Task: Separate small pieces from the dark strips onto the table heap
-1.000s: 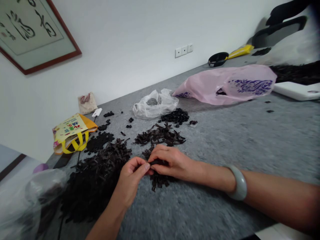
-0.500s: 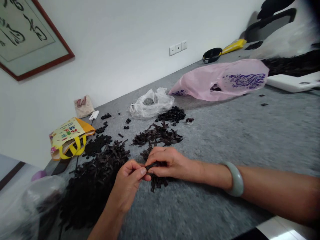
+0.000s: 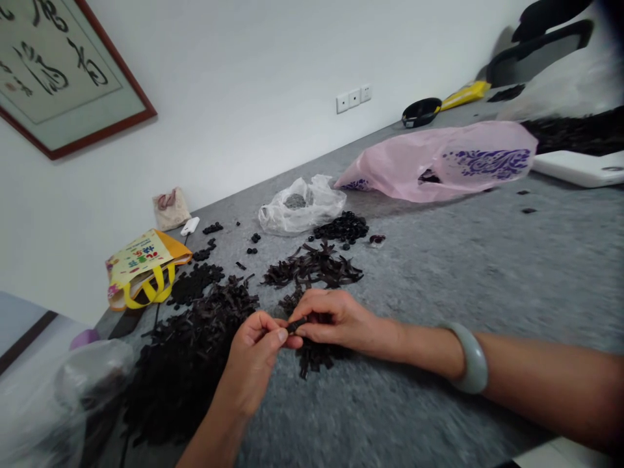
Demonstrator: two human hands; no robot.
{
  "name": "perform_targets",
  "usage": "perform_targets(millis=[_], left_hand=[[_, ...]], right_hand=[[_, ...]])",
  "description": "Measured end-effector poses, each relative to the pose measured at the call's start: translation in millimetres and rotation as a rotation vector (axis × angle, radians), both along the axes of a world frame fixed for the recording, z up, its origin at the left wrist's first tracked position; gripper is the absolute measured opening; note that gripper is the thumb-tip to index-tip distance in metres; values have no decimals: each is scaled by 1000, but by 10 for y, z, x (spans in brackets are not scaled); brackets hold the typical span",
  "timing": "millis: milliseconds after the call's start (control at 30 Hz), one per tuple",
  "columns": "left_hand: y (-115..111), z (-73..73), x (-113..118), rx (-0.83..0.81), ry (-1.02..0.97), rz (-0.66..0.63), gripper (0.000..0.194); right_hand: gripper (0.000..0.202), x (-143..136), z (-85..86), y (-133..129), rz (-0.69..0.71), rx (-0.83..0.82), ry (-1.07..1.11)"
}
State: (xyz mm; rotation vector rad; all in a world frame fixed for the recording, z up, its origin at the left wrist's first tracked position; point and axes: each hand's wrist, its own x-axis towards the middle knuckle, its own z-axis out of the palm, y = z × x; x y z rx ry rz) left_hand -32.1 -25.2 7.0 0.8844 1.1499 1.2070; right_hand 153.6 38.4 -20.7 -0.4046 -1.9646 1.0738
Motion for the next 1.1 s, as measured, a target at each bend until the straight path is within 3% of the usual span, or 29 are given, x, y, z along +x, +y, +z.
perform_targets(millis=[200,333,467,700,933,1100], left_hand=[[-4,-4,-31,38,74,2,22],[-12,-25,-68,50,127,-22,19],[-23,-39,-84,113,252,-43,14],[3,-23,-40,165,402,-32,18],[9,-84,-53,77,261,-45,15],[25,-100,-79,70,239,-68,14]], right_hand=[[26,-10,8,-10,121,-425,-59],[27,-10,21,9,128,-489,-96],[28,-17,38,44,190,-667,-153],[17,-48,62,37,101,-859,-141],[16,-64,13,30,225,-1062,51],[11,-88,-9,19,244,-1048,60]])
